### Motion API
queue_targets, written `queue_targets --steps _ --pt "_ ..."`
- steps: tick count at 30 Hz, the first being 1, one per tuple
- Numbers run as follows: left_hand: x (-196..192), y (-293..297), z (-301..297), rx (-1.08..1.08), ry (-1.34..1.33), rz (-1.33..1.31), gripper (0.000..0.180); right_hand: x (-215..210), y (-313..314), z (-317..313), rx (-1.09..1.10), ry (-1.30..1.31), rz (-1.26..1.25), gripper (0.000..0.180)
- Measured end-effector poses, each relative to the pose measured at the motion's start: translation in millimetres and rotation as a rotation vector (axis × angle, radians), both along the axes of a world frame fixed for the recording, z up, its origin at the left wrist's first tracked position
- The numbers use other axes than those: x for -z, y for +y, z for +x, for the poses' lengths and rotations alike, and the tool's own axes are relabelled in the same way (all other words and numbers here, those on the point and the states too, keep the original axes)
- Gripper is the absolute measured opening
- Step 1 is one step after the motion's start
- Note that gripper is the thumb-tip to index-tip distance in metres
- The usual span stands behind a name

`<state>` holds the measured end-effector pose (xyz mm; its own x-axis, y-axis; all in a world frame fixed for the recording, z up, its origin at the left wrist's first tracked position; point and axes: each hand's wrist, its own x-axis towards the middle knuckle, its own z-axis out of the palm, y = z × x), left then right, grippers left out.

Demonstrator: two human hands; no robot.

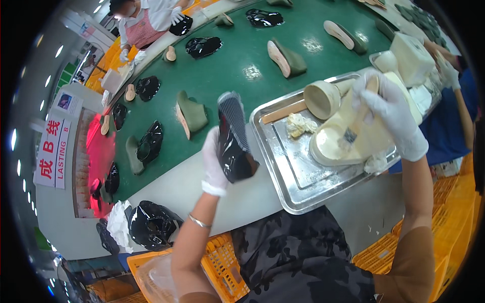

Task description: The person applies a white adhesive to the bottom of a shoe sole using a brush. They repeatedly dip the brush into a container of glue and spread it across the textured surface of the sole. The person handles multiple shoe soles, placing them on a green workbench and retrieving them from a yellow basket.

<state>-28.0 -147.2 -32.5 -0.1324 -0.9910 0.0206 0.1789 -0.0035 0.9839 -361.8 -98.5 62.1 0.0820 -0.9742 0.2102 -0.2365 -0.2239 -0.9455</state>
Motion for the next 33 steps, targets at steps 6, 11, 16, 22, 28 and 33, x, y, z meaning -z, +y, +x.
queue_targets --steps 6,11,16,22,28,33 --pt "14.5 -114.1 37.2 -0.305 -1.169 -0.491 0.036 -6.1 4.4 5.7 -0.004 -0.026 0.130 0.009" --pt "-2.2 -167.4 29.2 -0.249 -1.599 -0.372 0.040 -10.1 -1.9 1.2 -0.058 -0.010 0.154 0.011" --pt "8.9 -187.2 22.5 -0.236 -1.789 -0.227 0.043 -5.4 -3.3 -5.3 -0.081 -0.038 0.195 0.015" --pt "26.0 -128.7 42.5 -0.291 -1.600 -0.556 0.048 -10.1 -0.3 2.3 -0.022 -0.011 0.210 0.015" --pt "64.6 -7.1 51.9 -0.184 -1.178 -0.695 0.032 -1.8 4.0 1.4 0.020 -0.013 0.123 0.013" --pt "70.2 38.0 48.7 -0.098 -1.313 -0.769 0.036 -5.2 4.4 11.0 0.021 0.045 0.077 0.012"
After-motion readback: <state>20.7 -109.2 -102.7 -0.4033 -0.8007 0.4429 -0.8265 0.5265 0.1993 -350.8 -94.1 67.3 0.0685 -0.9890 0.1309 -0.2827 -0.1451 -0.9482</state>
